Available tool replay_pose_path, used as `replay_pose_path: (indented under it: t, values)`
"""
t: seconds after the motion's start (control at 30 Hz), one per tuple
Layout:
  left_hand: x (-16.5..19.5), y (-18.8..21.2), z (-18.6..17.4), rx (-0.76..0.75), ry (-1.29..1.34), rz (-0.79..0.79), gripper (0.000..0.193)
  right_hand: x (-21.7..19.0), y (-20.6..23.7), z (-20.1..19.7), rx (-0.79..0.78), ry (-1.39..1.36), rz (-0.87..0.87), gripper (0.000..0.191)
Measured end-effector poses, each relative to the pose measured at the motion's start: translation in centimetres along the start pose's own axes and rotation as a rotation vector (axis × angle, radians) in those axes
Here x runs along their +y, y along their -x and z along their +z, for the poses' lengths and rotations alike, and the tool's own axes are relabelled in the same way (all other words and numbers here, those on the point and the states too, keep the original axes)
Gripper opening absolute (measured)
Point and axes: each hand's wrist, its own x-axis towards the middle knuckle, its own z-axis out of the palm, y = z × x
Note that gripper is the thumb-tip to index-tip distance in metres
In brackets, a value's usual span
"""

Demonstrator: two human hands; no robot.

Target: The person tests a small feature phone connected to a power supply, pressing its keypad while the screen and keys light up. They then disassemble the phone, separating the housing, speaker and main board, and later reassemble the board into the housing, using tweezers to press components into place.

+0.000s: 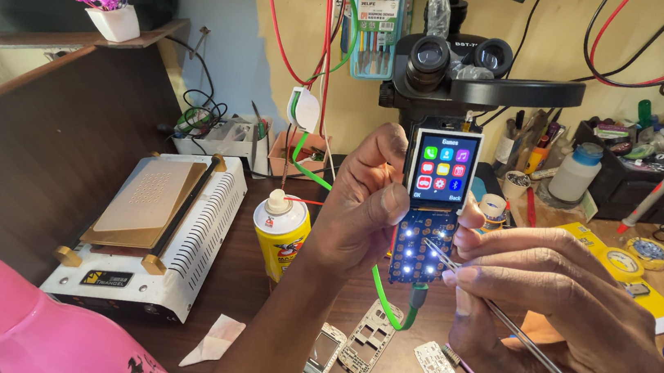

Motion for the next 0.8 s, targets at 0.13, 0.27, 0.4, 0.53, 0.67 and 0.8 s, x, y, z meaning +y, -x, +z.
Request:
replay_pose_path:
  t: [0.13,0.27,0.4,0.53,0.67,0.8]
  values:
    - [0.03,-0.01,0.03,0.002,-0.001,-0.001,0.035,-0.05,0.02,0.0,0.002,-0.008,0.008,0.023]
    - [0.04,0.06,0.14,0.006,-0.002,0.0,0.034,-0.12,0.01,-0.03,-0.002,0.0,0.012,0.021]
    - [0.06,0.05,0.2,0.005,0.002,-0.003,0.034,-0.17,-0.03,-0.08,-0.007,-0.011,0.011,0.021]
    - [0.1,-0.01,0.22,-0.001,-0.004,-0.002,0.034,-0.17,-0.04,-0.11,-0.01,-0.012,0.013,0.02]
    - [0.13,0.01,0.22,0.001,-0.004,-0.001,0.034,-0.1,-0.07,-0.11,-0.009,-0.015,0.006,0.019]
    - [0.06,0.05,0.16,0.005,0.006,-0.002,0.034,-0.06,-0.02,-0.08,-0.007,-0.013,0.002,0.019]
